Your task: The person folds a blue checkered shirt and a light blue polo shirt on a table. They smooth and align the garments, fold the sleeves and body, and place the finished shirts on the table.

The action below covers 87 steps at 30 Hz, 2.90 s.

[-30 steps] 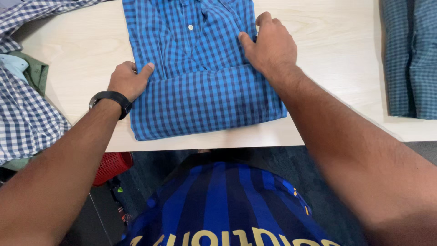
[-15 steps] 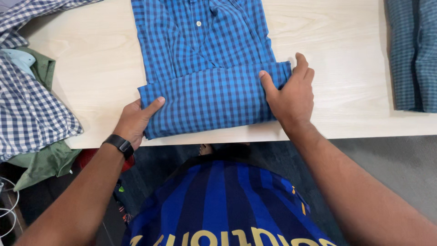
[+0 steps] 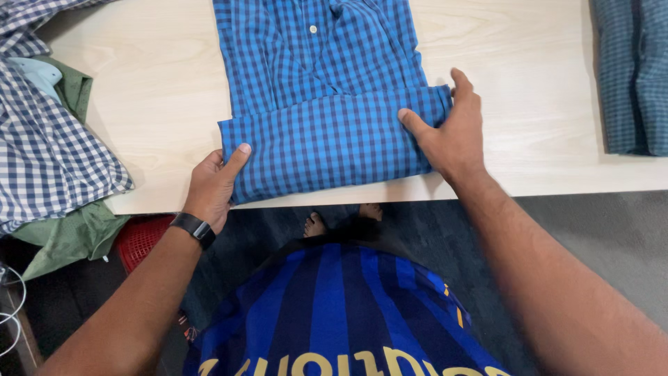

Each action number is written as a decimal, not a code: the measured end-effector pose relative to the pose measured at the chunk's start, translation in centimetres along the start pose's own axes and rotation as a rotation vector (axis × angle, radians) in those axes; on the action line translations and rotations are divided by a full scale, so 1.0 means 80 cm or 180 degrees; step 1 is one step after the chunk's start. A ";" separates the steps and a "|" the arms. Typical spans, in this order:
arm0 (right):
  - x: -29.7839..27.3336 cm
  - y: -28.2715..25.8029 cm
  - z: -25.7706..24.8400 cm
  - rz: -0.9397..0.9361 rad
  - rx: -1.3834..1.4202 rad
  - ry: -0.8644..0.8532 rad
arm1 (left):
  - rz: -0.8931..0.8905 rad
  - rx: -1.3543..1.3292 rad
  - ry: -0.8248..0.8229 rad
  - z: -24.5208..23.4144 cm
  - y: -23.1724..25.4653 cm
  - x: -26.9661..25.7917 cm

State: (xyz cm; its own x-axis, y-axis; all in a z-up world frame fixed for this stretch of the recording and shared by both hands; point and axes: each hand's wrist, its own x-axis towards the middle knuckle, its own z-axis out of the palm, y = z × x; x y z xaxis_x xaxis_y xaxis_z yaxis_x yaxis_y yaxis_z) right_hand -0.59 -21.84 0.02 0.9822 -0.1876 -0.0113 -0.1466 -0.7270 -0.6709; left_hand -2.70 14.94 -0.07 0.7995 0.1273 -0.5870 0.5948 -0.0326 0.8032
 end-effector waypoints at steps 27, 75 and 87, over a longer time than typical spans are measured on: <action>-0.036 -0.056 -0.060 0.0067 0.0799 -0.1880 | 0.1925 0.2071 -0.0119 -0.036 0.028 0.010; -0.192 0.029 -0.033 -0.1000 -0.0702 -0.0509 | 0.1570 0.3245 -0.0282 -0.007 -0.116 -0.111; -0.181 0.010 -0.098 -0.0189 0.0121 -0.1319 | -0.0575 0.1143 -0.1379 -0.032 -0.041 -0.126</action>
State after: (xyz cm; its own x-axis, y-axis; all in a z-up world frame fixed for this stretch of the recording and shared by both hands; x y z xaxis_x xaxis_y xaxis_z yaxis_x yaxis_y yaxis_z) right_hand -15.86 -24.88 5.48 0.9541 0.1412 -0.2640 -0.0914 -0.7022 -0.7061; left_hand -12.90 16.32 3.45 0.5990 -0.2520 -0.7600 0.6553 -0.3912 0.6462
